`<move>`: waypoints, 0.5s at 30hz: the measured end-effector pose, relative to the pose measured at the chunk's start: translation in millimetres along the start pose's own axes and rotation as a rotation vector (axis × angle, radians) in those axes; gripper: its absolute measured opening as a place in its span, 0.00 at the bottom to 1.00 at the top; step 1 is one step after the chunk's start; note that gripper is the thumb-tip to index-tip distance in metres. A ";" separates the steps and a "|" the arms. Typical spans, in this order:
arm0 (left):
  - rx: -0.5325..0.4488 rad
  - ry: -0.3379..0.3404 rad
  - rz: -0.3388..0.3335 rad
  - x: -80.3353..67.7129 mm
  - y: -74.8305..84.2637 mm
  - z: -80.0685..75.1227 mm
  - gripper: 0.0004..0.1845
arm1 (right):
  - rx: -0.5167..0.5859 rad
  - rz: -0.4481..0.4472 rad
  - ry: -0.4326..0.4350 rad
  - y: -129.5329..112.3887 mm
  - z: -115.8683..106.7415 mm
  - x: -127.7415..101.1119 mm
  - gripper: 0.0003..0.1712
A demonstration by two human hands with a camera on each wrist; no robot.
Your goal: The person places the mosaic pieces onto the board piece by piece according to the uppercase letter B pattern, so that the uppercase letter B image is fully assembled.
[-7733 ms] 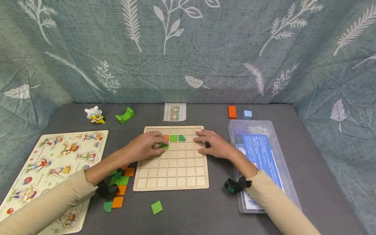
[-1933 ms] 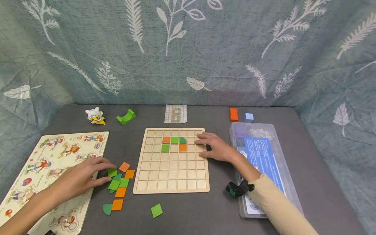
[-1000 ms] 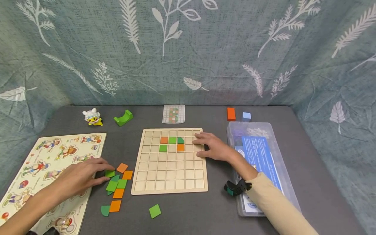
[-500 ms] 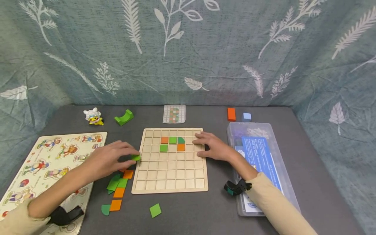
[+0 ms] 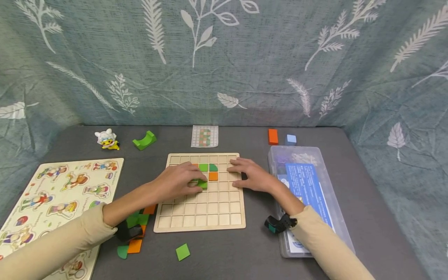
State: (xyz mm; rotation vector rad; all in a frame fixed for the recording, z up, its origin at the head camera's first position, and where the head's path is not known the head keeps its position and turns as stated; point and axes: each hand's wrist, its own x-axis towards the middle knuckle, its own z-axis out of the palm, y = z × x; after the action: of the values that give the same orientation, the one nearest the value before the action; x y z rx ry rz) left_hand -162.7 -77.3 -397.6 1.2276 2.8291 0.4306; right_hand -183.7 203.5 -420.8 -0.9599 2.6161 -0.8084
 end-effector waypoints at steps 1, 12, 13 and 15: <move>-0.007 -0.007 -0.003 0.9 -0.2 1.0 0.11 | 0.001 0.000 0.000 -0.4 0.0 0.2 0.28; 0.000 -0.032 -0.026 1.6 1.2 4.6 0.10 | 0.006 0.000 0.004 -1.5 -0.3 0.3 0.28; 0.004 -0.030 -0.024 1.1 1.1 4.4 0.10 | 0.006 0.000 0.004 -1.5 -0.3 0.5 0.28; 0.004 -0.029 -0.022 -0.1 0.8 4.1 0.09 | 0.006 0.001 0.002 -1.6 0.0 0.7 0.28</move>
State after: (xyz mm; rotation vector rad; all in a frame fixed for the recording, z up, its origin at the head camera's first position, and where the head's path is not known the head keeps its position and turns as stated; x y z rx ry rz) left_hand -161.4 -75.9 -401.3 1.1921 2.8181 0.4034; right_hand -183.3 202.0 -419.9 -0.9565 2.6147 -0.8168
